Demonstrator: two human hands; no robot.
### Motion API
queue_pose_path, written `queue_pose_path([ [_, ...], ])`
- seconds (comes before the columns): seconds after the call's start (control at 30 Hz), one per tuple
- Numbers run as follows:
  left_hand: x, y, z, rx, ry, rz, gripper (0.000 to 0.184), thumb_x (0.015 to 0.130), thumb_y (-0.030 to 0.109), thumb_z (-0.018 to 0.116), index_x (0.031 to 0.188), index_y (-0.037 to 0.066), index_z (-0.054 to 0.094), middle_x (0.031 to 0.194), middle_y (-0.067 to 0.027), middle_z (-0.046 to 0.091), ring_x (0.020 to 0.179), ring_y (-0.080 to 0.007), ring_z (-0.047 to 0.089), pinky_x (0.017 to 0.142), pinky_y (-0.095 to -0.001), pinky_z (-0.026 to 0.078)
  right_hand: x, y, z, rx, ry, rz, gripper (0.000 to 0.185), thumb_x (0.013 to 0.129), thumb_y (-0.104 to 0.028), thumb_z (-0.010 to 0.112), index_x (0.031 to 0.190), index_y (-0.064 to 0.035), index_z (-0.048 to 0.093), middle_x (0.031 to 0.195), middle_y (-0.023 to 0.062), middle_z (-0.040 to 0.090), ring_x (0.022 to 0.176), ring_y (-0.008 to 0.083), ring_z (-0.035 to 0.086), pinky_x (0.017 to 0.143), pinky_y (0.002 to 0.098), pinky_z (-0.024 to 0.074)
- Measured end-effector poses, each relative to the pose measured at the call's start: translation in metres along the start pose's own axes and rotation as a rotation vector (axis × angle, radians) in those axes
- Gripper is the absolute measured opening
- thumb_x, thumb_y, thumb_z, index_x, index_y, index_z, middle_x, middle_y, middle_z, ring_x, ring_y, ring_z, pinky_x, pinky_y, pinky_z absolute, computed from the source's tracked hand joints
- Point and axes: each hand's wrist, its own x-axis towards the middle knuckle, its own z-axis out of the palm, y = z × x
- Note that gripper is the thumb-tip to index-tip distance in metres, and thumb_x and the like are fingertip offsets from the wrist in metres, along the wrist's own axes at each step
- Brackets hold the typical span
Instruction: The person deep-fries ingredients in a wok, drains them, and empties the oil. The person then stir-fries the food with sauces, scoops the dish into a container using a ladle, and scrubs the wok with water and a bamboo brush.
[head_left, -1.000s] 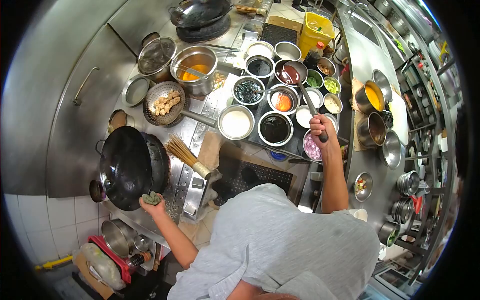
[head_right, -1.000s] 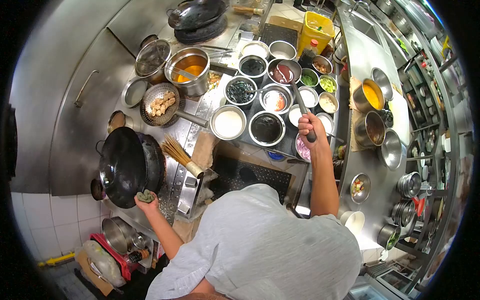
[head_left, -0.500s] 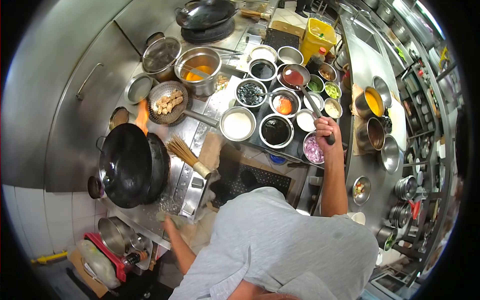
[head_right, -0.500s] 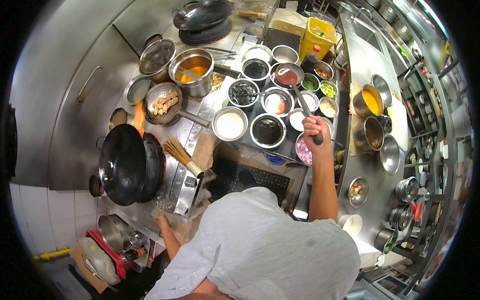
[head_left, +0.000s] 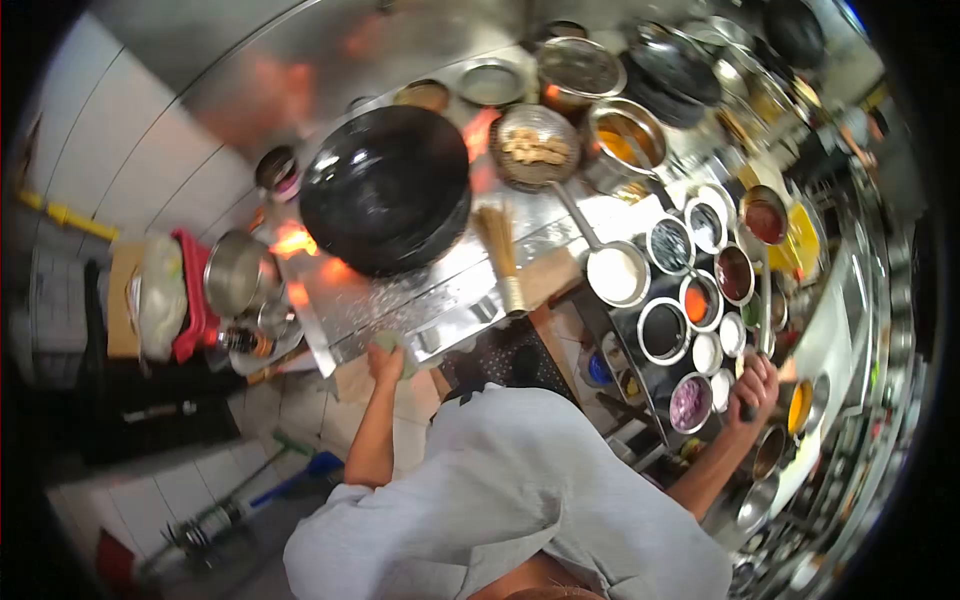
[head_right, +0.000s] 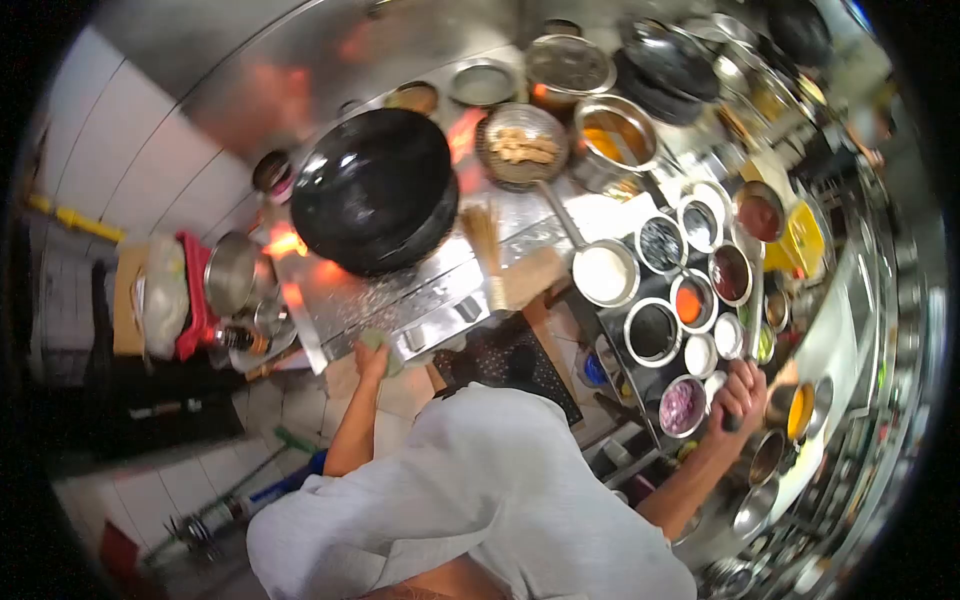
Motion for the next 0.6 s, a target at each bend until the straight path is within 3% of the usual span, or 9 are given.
queue_pose_path([
  [0.1,-0.015,0.009,-0.009,-0.039,0.005,-0.063,0.090,0.074,0.045,0.071,0.140,-0.004,0.035,0.139,-0.0264,0.046,0.131,-0.0405,0.043,0.107,-0.0506,0.036,0.007,0.036,0.042,-0.039,-0.033,0.047,0.023,0.103,-0.018,0.029,0.085,-0.0034,0.034,0.076,0.0068,0.040,0.045,0.0133,0.047,0.032,0.0267,0.0391],
  [0.17,-0.013,0.001,-0.002,-0.097,0.092,0.065,0.092,0.074,0.050,0.072,0.139,-0.006,0.036,0.135,-0.0278,0.048,0.128,-0.0415,0.045,0.107,-0.0498,0.036,0.013,0.063,0.064,-0.061,-0.049,0.092,0.021,0.103,-0.016,0.030,0.088,-0.0017,0.034,0.076,0.0076,0.041,0.045,0.0129,0.049,0.032,0.0262,0.0417],
  [0.23,-0.011,-0.003,-0.002,-0.139,0.079,0.044,0.092,0.074,0.053,0.072,0.137,-0.006,0.037,0.131,-0.0286,0.051,0.125,-0.0428,0.047,0.104,-0.0497,0.038,0.023,0.095,0.080,-0.006,-0.062,0.167,0.019,0.102,-0.015,0.031,0.090,0.0000,0.034,0.076,0.0083,0.042,0.045,0.0124,0.049,0.033,0.0249,0.0437],
  [0.3,-0.013,-0.006,-0.003,-0.227,0.103,0.117,0.088,0.075,0.053,0.071,0.133,-0.006,0.041,0.128,-0.0278,0.053,0.122,-0.0422,0.049,0.102,-0.0505,0.038,0.038,0.132,0.093,0.067,-0.100,0.292,0.023,0.101,-0.013,0.032,0.111,0.0064,0.038,0.075,0.0074,0.044,0.044,0.0107,0.048,0.034,0.0240,0.0460],
  [0.33,-0.014,-0.007,-0.004,-0.230,0.112,0.105,0.088,0.075,0.053,0.071,0.133,-0.006,0.041,0.128,-0.0278,0.053,0.122,-0.0422,0.049,0.102,-0.0505,0.038,0.047,0.145,0.084,0.142,-0.098,0.359,0.032,0.101,-0.014,0.032,0.126,0.0058,0.033,0.075,0.0070,0.044,0.044,0.0100,0.048,0.034,0.0241,0.0455],
  [0.4,-0.012,-0.008,-0.007,-0.268,0.062,0.109,0.081,0.077,0.052,0.070,0.128,-0.006,0.045,0.122,-0.0263,0.055,0.118,-0.0407,0.051,0.098,-0.0495,0.040,0.069,0.183,0.078,0.266,-0.106,0.536,0.025,0.101,-0.016,0.033,0.118,0.0015,0.034,0.072,0.0052,0.045,0.045,0.0110,0.049,0.036,0.0242,0.0451],
  [0.47,-0.005,-0.021,-0.001,-0.375,0.076,0.143,0.075,0.079,0.050,0.069,0.126,-0.006,0.047,0.119,-0.0250,0.056,0.115,-0.0394,0.053,0.097,-0.0481,0.041,0.087,0.229,0.089,0.331,-0.037,0.694,0.018,0.101,-0.019,0.034,0.094,-0.0035,0.041,0.067,0.0027,0.044,0.045,0.0121,0.049,0.037,0.0237,0.0441],
  [0.57,-0.013,-0.032,-0.011,-0.482,0.131,0.199,0.065,0.084,0.044,0.067,0.124,-0.005,0.049,0.115,-0.0225,0.056,0.108,-0.0362,0.055,0.095,-0.0454,0.042,0.157,0.289,0.046,0.279,-0.176,1.171,0.016,0.101,-0.019,0.036,0.091,-0.0073,0.041,0.062,-0.0002,0.043,0.041,0.0078,0.042,0.037,0.0214,0.0404],
  [0.6,-0.017,-0.032,-0.015,-0.486,0.172,0.221,0.061,0.086,0.040,0.066,0.123,-0.004,0.049,0.114,-0.0214,0.056,0.105,-0.0345,0.055,0.094,-0.0439,0.043,0.178,0.307,0.020,0.209,-0.083,1.148,0.015,0.101,-0.017,0.036,0.091,-0.0086,0.042,0.063,-0.0007,0.043,0.041,0.0066,0.040,0.036,0.0211,0.0389],
])
